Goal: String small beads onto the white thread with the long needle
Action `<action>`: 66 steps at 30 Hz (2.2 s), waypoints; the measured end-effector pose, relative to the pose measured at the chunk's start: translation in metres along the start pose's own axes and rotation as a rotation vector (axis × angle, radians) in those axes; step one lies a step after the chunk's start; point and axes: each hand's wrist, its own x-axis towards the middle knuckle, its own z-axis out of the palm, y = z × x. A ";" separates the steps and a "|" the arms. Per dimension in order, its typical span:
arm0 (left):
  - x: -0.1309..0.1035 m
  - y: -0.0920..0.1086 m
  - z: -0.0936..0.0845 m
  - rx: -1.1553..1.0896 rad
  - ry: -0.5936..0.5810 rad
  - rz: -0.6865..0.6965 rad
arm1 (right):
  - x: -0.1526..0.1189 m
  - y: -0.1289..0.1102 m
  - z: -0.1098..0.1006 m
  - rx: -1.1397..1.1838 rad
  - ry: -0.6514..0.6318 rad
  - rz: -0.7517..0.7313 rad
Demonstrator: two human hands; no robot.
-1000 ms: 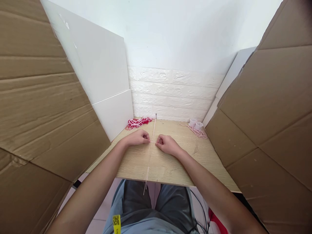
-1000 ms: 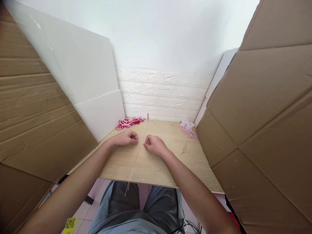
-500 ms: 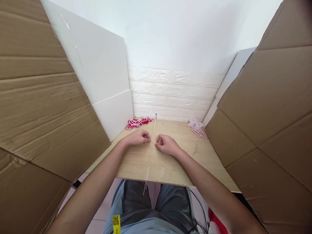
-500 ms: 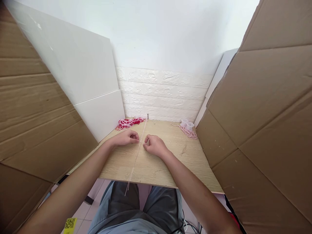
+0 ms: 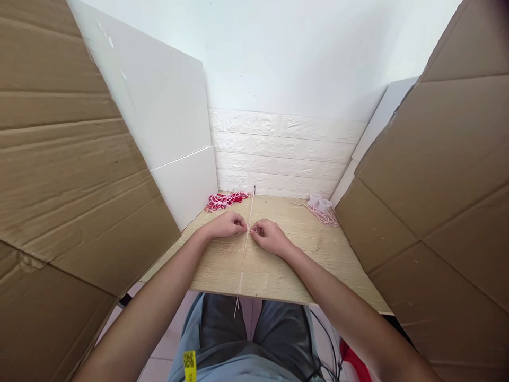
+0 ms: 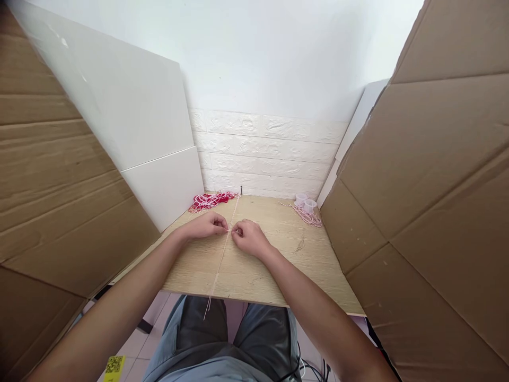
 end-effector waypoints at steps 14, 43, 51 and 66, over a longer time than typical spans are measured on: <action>0.001 -0.001 0.002 0.038 -0.005 0.010 | 0.001 -0.003 0.000 0.035 0.032 0.018; -0.003 0.006 -0.004 0.105 0.081 -0.018 | 0.004 0.006 -0.001 0.032 0.141 0.078; -0.003 0.004 -0.003 0.119 0.095 -0.012 | 0.003 0.006 0.000 0.036 0.140 0.099; 0.003 -0.001 0.002 0.118 0.157 0.093 | 0.002 0.010 0.001 -0.027 0.085 0.045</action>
